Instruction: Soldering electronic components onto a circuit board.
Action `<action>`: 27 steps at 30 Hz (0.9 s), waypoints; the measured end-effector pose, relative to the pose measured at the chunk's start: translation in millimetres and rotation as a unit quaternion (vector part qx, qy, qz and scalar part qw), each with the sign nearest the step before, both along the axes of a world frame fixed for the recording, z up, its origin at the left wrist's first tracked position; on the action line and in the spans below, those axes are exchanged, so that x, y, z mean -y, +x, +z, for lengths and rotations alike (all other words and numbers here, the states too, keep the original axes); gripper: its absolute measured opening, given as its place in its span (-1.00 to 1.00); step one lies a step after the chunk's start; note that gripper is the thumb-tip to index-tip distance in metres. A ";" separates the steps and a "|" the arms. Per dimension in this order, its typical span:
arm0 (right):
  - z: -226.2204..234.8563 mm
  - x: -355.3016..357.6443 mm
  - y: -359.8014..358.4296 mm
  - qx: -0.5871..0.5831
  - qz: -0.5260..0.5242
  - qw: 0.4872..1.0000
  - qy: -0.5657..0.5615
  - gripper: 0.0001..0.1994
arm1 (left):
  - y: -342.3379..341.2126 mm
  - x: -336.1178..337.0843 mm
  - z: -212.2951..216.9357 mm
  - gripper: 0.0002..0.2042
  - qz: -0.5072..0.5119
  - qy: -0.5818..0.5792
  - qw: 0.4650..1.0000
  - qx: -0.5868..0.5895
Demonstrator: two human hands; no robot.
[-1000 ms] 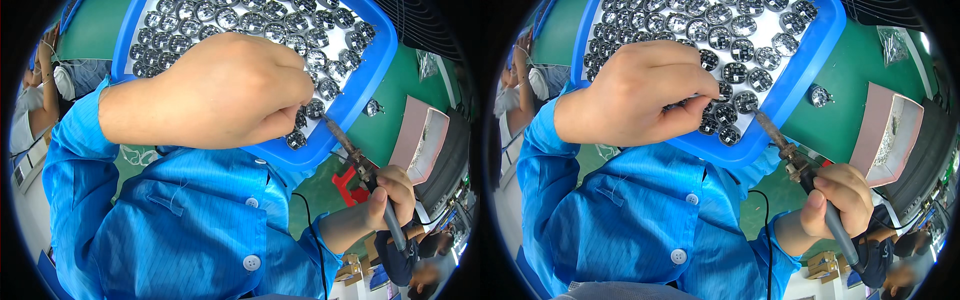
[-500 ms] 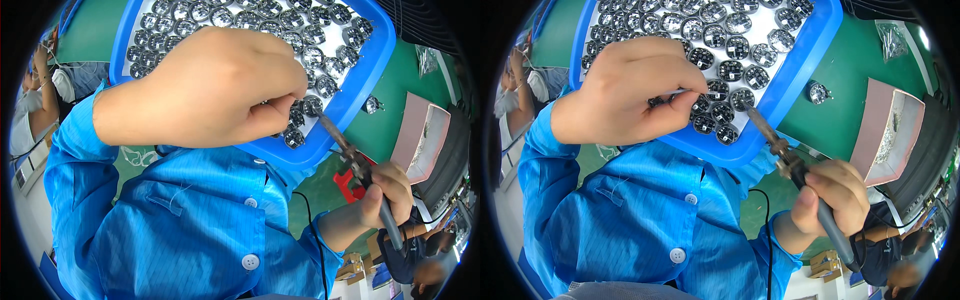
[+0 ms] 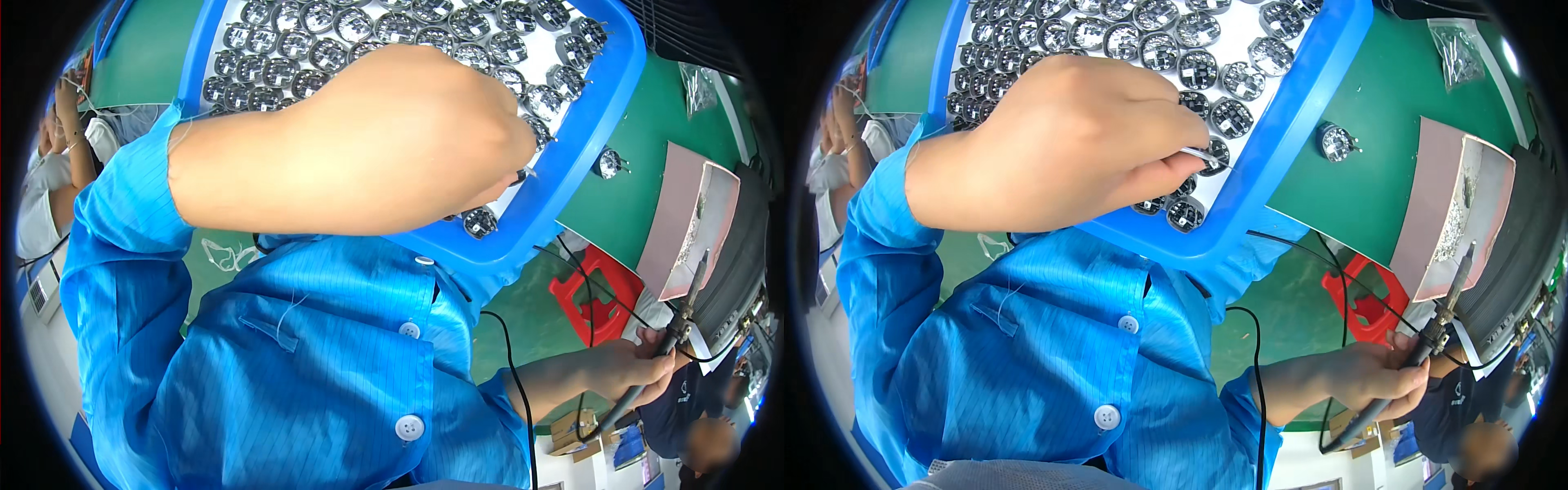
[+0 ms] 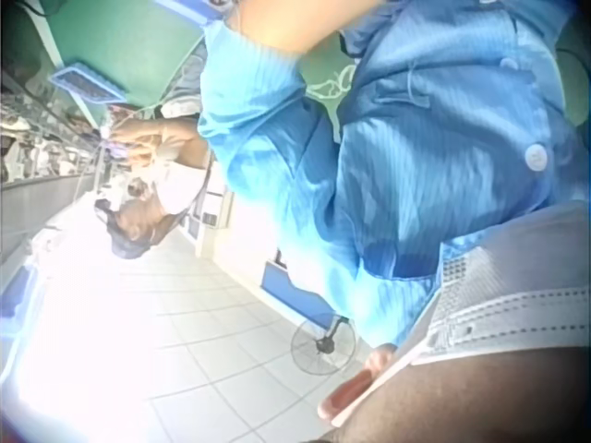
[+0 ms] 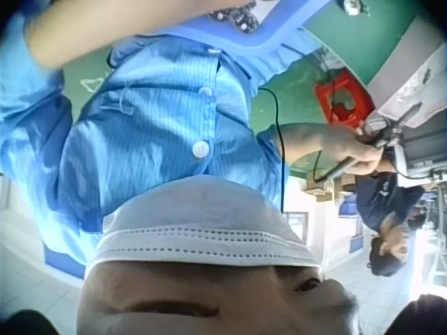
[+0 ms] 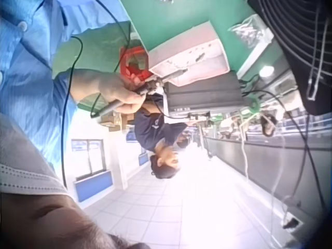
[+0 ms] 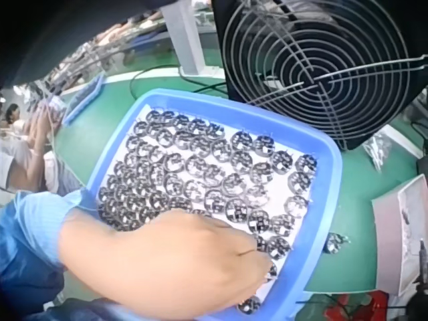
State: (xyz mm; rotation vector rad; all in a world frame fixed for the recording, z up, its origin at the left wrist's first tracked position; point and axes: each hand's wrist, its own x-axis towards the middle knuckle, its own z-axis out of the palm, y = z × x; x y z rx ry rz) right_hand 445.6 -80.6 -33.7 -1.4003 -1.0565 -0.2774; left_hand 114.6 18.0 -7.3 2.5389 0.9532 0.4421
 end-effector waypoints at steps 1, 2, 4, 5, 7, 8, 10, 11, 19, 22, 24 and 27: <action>-7.3 4.2 4.6 0.019 0.011 1.000 0.004 -0.79 | 1.0 -0.2 1.4 -0.83 -0.012 -0.016 0.999 -0.025; -3.6 5.4 -4.7 0.004 -0.009 0.999 -0.052 -0.79 | 1.1 -1.0 1.8 -0.83 -0.014 -0.015 0.999 -0.025; 0.2 4.2 -14.3 -0.022 -0.033 0.995 -0.088 -0.79 | 0.1 -3.5 1.0 -0.80 -0.029 0.020 0.998 -0.049; 1.8 6.0 -13.1 -0.020 -0.037 0.995 -0.088 -0.79 | 0.0 -4.8 0.4 -0.80 -0.032 0.019 0.998 -0.047; 4.7 9.7 -8.8 -0.063 0.017 0.997 -0.038 -0.80 | -0.8 -7.4 -0.9 -0.76 -0.031 0.041 0.999 -0.013; 4.5 11.7 -4.3 -0.089 0.066 0.993 -0.031 -0.78 | -0.3 -7.6 2.0 -0.76 -0.031 0.039 0.999 -0.015; 2.7 11.3 -2.2 -0.113 0.123 0.985 -0.032 -0.77 | -1.2 -6.6 11.7 -0.74 0.030 -0.033 0.999 0.012; 2.0 9.7 -2.4 -0.134 0.180 0.974 -0.030 -0.77 | -2.0 -6.8 18.1 -0.74 0.061 -0.069 0.995 0.025; 7.0 -8.4 -53.1 -0.003 0.364 0.918 -0.158 -0.65 | -17.8 -9.7 -4.3 -0.80 0.029 -0.035 0.990 0.135; 13.3 -15.8 -62.8 0.033 0.404 0.892 -0.201 -0.62 | -18.7 -7.4 -3.8 -0.83 0.033 -0.042 0.991 0.125; 16.3 -16.7 -65.8 0.071 0.409 0.884 -0.215 -0.62 | -17.7 -9.0 -5.6 -0.85 0.021 -0.014 0.990 0.140; 14.7 -10.5 -57.2 0.020 0.453 0.872 -0.183 -0.72 | -19.3 -7.5 9.2 -0.84 0.069 -0.026 0.988 0.139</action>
